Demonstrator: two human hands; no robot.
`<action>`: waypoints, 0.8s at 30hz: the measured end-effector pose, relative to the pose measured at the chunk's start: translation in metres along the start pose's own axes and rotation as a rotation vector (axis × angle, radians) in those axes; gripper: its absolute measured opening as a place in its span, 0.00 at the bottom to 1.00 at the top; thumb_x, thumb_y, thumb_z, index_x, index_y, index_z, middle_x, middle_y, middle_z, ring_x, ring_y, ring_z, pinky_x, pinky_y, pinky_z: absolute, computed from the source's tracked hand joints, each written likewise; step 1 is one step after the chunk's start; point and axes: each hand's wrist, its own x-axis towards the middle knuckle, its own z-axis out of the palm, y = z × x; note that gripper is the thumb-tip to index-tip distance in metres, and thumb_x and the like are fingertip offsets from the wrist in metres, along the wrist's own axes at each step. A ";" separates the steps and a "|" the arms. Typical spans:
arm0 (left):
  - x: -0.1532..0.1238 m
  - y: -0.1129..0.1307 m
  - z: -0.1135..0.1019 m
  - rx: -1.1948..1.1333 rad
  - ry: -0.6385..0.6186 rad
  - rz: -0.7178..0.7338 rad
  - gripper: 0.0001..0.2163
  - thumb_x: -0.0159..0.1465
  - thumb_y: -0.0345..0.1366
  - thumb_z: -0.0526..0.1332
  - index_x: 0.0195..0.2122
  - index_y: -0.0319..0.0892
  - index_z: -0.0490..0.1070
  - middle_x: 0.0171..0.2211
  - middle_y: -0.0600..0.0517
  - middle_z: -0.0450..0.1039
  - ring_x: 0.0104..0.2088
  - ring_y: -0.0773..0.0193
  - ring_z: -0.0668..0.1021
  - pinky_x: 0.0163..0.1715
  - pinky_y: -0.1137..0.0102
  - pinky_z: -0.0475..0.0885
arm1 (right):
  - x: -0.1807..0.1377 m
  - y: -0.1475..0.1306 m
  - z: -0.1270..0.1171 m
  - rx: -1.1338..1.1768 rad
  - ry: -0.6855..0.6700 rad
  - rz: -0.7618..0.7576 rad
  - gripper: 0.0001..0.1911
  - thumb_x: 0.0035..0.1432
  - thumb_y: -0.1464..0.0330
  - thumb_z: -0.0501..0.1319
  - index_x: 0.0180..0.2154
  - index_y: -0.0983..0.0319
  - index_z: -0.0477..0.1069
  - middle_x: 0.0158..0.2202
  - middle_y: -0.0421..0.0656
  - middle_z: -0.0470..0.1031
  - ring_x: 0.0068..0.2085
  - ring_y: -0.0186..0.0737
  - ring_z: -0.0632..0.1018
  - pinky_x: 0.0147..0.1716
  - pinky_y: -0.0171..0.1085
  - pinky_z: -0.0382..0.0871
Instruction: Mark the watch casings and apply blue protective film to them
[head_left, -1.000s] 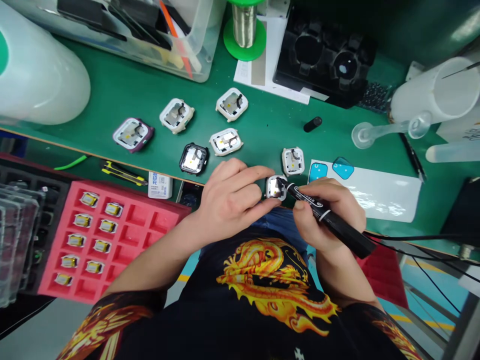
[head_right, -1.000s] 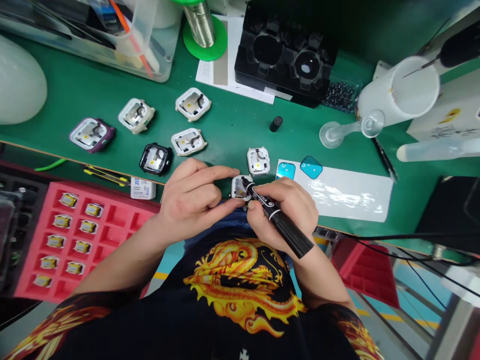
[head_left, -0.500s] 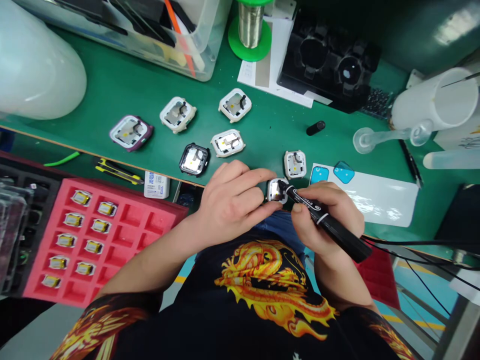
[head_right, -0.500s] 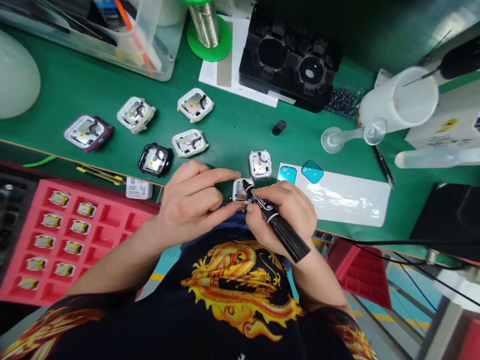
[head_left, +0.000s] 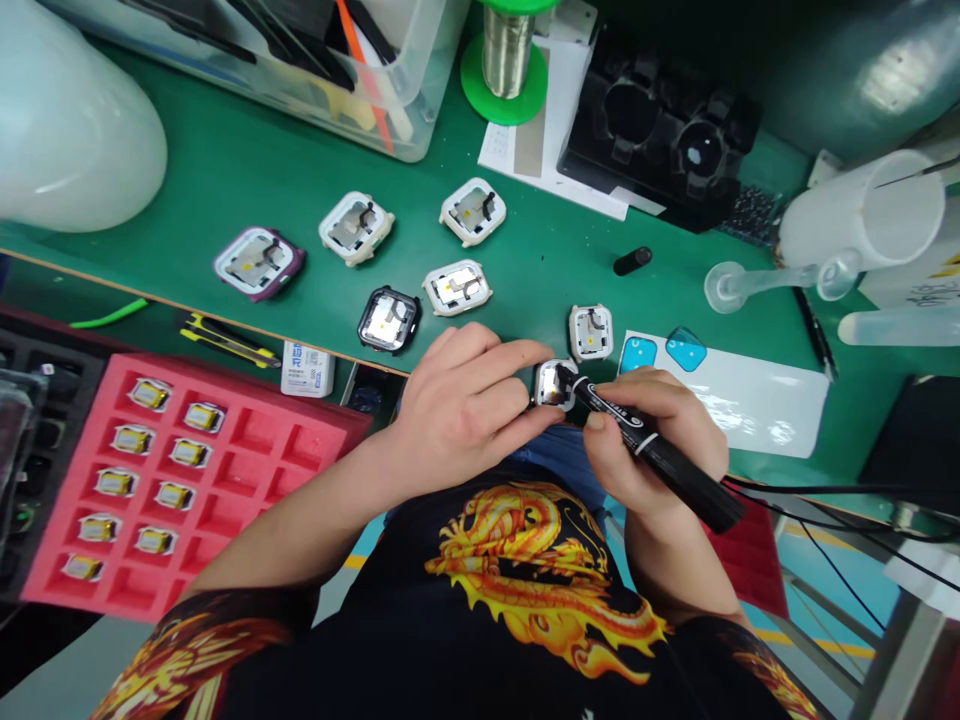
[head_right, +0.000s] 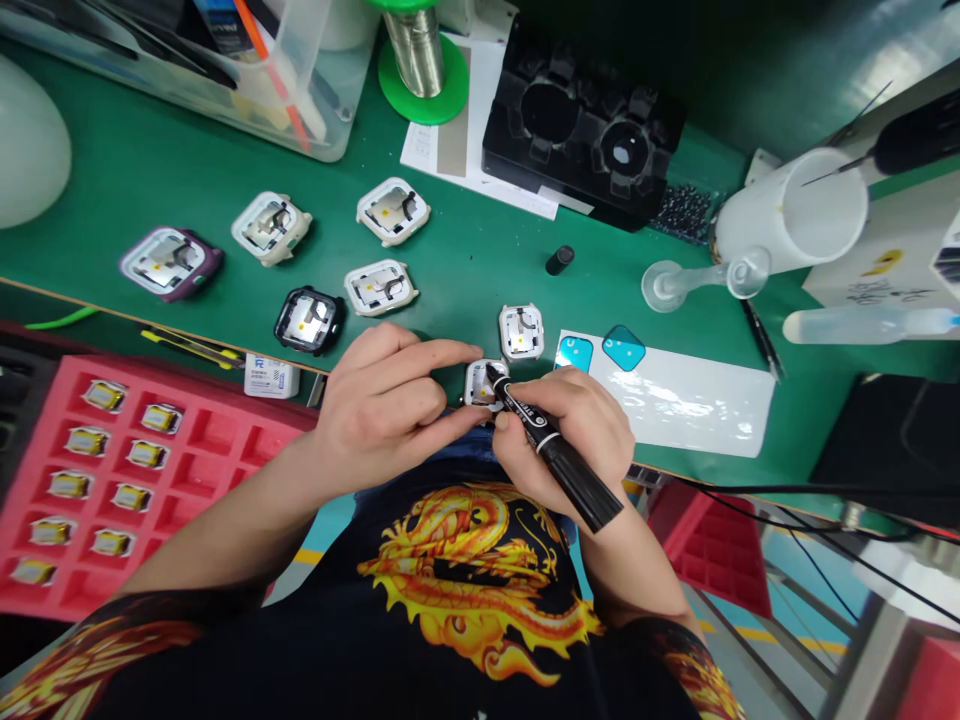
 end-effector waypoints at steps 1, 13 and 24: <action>0.000 0.000 0.000 -0.002 0.000 -0.001 0.13 0.71 0.41 0.74 0.33 0.44 0.73 0.55 0.51 0.86 0.41 0.58 0.76 0.42 0.58 0.73 | 0.000 0.000 0.000 0.003 0.006 -0.001 0.11 0.64 0.67 0.71 0.49 0.55 0.78 0.37 0.40 0.84 0.35 0.43 0.84 0.35 0.44 0.81; 0.002 0.000 0.000 0.007 0.013 0.009 0.14 0.72 0.41 0.73 0.31 0.44 0.73 0.54 0.51 0.86 0.41 0.58 0.76 0.42 0.59 0.72 | 0.000 0.001 -0.002 0.012 -0.008 -0.016 0.13 0.63 0.70 0.71 0.49 0.56 0.78 0.38 0.41 0.84 0.37 0.42 0.83 0.37 0.43 0.81; 0.002 0.001 -0.001 0.009 -0.006 -0.008 0.15 0.72 0.42 0.72 0.31 0.44 0.73 0.54 0.51 0.86 0.41 0.58 0.75 0.42 0.59 0.72 | 0.001 0.001 -0.001 0.027 -0.009 -0.023 0.14 0.61 0.70 0.72 0.49 0.57 0.79 0.38 0.40 0.84 0.36 0.42 0.83 0.37 0.43 0.80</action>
